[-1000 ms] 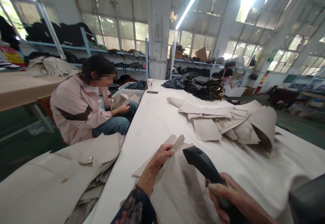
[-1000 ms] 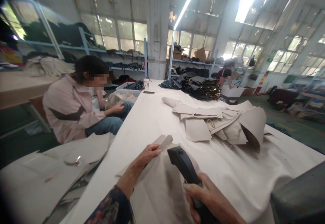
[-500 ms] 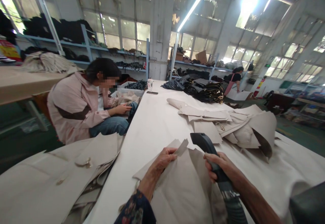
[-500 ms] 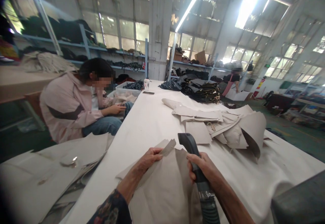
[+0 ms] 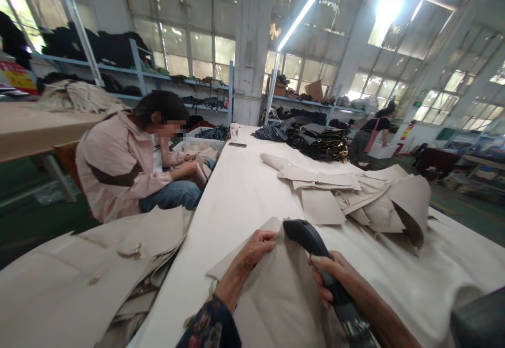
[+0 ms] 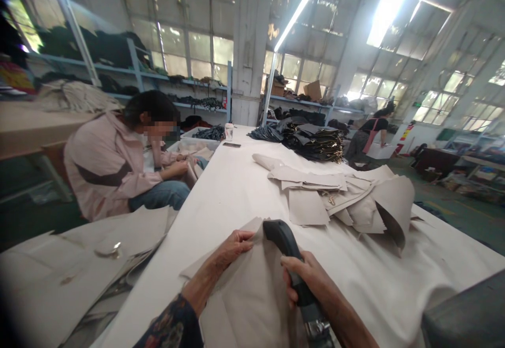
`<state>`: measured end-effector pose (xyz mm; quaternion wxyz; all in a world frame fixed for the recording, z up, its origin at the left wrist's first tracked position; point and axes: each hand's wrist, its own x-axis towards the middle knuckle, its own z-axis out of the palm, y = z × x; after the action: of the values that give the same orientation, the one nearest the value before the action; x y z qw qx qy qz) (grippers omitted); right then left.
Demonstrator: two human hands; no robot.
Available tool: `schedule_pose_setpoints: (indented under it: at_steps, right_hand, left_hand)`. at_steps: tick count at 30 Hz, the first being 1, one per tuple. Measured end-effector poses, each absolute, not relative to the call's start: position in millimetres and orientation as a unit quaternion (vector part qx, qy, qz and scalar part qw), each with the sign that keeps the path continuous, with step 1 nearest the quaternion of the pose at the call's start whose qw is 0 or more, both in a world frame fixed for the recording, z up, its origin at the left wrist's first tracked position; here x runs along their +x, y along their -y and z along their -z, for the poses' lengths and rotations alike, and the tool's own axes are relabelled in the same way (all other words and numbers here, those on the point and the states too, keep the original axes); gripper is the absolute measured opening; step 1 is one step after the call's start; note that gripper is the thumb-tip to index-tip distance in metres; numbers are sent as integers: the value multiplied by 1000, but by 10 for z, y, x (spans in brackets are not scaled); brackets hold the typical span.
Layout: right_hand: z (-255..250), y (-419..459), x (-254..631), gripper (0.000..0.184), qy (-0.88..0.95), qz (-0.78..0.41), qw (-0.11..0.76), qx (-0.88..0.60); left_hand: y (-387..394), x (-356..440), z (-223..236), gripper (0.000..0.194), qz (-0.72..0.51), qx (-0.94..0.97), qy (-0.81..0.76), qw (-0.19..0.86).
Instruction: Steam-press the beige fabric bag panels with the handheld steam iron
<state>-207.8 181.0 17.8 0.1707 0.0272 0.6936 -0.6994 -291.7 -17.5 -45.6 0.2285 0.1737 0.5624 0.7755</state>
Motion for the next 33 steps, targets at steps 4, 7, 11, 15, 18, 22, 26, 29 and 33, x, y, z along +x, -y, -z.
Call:
schedule_pose_setpoints:
  at_steps: [4,7,11,15,18,22,26,29,33]
  right_hand:
    - [-318,-2018,-2122,30,-712,689,128,30]
    - [-436,-2214,-1902,33,-721,678,138,34]
    - [-556,-2328,-1536,34,-728,662,164,66]
    - [-625,-2212,-1389,35,-718,660,206,84]
    - [-585,-2053,-1417,28,-729,639,220,106]
    - [-437,-1887,-1562,24,-755,601,236,112]
    - [-308,-1825,-1794,24,-769,586,226,118]
    - [-279,-1817,-1989,27,-778,586,206,93]
    - [-380,-1796,-2155,29,-778,595,190,69]
  left_hand:
    - [120,-2801,415,34,-583,245,-766,114]
    - [-26,-2575,435,30,-428,243,-870,5]
    - [-281,-2211,533,27,-260,239,-933,-70]
    - [-332,-2008,583,24,-150,249,-950,-118]
    - [-259,-1947,583,23,-146,251,-950,-117]
    - [-188,-1912,573,27,-171,245,-949,-102]
    - [-177,-1922,565,25,-181,255,-945,-93]
    - [-180,-1936,555,23,-180,261,-944,-89]
    - [-191,-1932,555,23,-185,252,-946,-86]
